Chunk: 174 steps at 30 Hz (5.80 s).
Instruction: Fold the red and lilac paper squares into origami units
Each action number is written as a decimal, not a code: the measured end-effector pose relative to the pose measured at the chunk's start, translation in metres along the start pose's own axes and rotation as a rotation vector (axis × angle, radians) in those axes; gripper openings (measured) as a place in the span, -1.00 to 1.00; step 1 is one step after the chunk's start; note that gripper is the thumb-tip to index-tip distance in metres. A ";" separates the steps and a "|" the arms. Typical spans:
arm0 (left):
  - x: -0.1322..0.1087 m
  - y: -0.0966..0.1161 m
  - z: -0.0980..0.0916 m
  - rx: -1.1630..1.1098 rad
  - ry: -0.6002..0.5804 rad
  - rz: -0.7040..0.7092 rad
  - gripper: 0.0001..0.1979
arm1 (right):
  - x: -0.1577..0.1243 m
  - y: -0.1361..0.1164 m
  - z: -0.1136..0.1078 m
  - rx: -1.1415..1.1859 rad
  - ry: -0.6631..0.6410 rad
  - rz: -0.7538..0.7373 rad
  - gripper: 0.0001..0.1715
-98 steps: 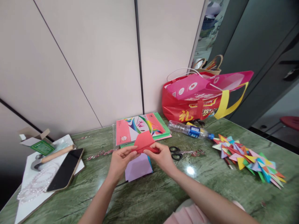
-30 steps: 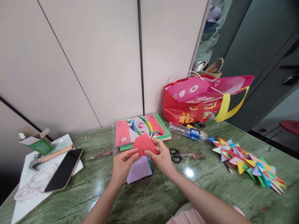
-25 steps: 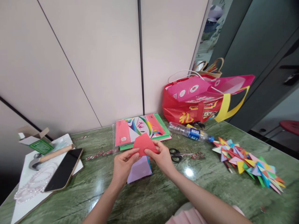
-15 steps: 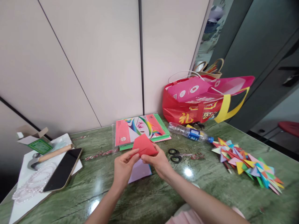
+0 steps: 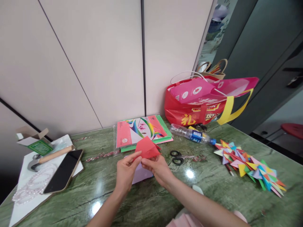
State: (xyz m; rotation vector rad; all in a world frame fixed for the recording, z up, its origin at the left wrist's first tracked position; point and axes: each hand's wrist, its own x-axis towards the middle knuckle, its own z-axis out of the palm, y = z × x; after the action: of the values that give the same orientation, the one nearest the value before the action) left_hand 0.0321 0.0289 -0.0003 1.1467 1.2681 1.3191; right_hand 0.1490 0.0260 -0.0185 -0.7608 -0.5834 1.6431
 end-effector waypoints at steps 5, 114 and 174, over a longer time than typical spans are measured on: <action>0.000 -0.003 0.001 -0.084 -0.007 -0.064 -0.70 | 0.002 -0.001 -0.001 0.020 0.000 0.030 -0.57; 0.011 0.009 -0.019 0.244 -0.745 -0.195 -0.59 | 0.015 -0.013 -0.018 -0.731 -0.237 -0.228 -0.84; 0.011 0.011 -0.020 0.526 -0.689 -0.063 -0.60 | 0.012 -0.010 -0.018 -0.743 -0.283 -0.103 -0.69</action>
State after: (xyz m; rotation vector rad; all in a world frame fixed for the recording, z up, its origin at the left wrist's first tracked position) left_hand 0.0103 0.0374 0.0108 1.7167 1.1231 0.4505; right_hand 0.1675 0.0392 -0.0254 -1.0049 -1.4565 1.4371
